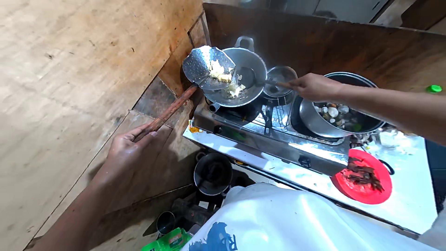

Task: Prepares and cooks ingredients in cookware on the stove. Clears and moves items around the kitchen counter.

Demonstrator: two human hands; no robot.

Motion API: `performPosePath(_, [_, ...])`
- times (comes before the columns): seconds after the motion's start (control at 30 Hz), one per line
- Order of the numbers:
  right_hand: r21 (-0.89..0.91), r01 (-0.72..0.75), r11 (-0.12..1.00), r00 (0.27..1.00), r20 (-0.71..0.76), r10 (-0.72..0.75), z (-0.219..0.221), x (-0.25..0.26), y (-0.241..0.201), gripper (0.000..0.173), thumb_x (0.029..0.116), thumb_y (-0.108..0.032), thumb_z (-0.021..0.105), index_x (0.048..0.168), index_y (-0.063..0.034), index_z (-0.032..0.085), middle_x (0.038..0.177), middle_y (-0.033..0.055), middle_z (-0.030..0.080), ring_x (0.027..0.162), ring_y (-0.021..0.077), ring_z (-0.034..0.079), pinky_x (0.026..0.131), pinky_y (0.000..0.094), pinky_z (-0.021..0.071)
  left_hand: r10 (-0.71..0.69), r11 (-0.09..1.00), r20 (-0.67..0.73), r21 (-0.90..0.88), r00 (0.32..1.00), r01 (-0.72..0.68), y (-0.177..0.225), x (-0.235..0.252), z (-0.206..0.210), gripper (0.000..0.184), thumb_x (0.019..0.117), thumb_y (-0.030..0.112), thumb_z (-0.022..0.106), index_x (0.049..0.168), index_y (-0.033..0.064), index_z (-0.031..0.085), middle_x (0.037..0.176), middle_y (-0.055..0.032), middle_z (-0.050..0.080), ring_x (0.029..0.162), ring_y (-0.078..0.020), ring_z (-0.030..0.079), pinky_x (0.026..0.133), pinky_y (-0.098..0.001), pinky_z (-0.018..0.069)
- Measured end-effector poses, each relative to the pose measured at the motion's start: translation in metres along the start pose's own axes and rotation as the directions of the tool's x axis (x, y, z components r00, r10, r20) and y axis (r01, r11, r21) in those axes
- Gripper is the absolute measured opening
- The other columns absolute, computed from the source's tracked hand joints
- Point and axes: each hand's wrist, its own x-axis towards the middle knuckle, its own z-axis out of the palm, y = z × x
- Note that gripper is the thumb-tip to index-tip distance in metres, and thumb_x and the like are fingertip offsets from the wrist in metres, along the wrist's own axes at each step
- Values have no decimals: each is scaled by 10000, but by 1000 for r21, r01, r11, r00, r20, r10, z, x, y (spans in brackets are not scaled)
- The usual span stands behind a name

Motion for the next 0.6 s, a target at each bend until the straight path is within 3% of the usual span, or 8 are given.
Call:
performPosePath(0.1, [64, 11, 998, 999, 34, -13, -1, -3, -3, 318, 1104, -136, 428, 1263, -16, 675, 885, 159, 623, 717, 252, 541, 688, 466, 457, 12, 1000, -2, 8, 1000, -12, -3, 0, -3, 340, 1006, 95, 626, 1343, 57, 633, 1106, -49, 719, 784, 19, 601, 728, -197, 504])
performPosePath(0.17, [98, -18, 995, 999, 36, 15, 1, -3, -5, 325, 1104, -136, 427, 1298, -30, 665, 900, 162, 628, 713, 244, 540, 692, 461, 460, 1, 1000, -15, -7, 1000, -1, -1, -2, -2, 343, 1003, 83, 622, 1345, 54, 632, 1146, -61, 718, 839, 19, 623, 773, -194, 510])
performPosePath(0.3, [262, -85, 961, 991, 119, 56, 13, -6, -10, 334, 1114, -153, 418, 1353, -50, 627, 799, 81, 546, 560, 124, 415, 534, 303, 384, -5, 1000, -48, -28, 999, 4, 5, -6, -2, 337, 1002, 60, 614, 1337, 31, 628, 1123, -66, 718, 836, 31, 623, 775, -171, 507])
performPosePath(0.4, [561, -261, 786, 959, 242, 146, 25, -13, -21, 315, 1112, -179, 425, 1356, -90, 603, 728, -7, 534, 452, 27, 339, 414, 183, 278, -15, 999, -59, -32, 998, 13, 9, -7, -1, 332, 999, 57, 620, 1330, 29, 631, 1105, -65, 720, 822, 26, 622, 763, -175, 508])
performPosePath(0.47, [716, -325, 619, 940, 319, 125, 35, -11, -32, 268, 1115, -170, 392, 1282, -76, 580, 728, -20, 526, 423, -5, 319, 372, 144, 253, -37, 999, -63, -23, 997, 35, 17, -7, -2, 340, 1003, 66, 623, 1341, 38, 628, 1098, -67, 718, 798, 7, 607, 748, -198, 498])
performPosePath(0.53, [804, -361, 472, 930, 350, 113, 43, -5, -43, 235, 1119, -191, 370, 1193, -79, 564, 703, -34, 530, 401, -24, 305, 349, 125, 241, -18, 1000, -66, -8, 998, 17, 20, -5, -3, 337, 1002, 74, 627, 1338, 51, 634, 1064, -50, 720, 748, 14, 587, 706, -190, 492])
performPosePath(0.6, [838, -360, 409, 931, 352, 97, 50, -1, -49, 258, 1121, -197, 369, 1243, -78, 563, 717, -30, 518, 402, -21, 299, 351, 125, 242, 13, 1000, -60, -10, 998, -14, 20, -2, -3, 342, 1001, 71, 626, 1342, 52, 632, 1047, -48, 721, 719, 13, 578, 681, -188, 487])
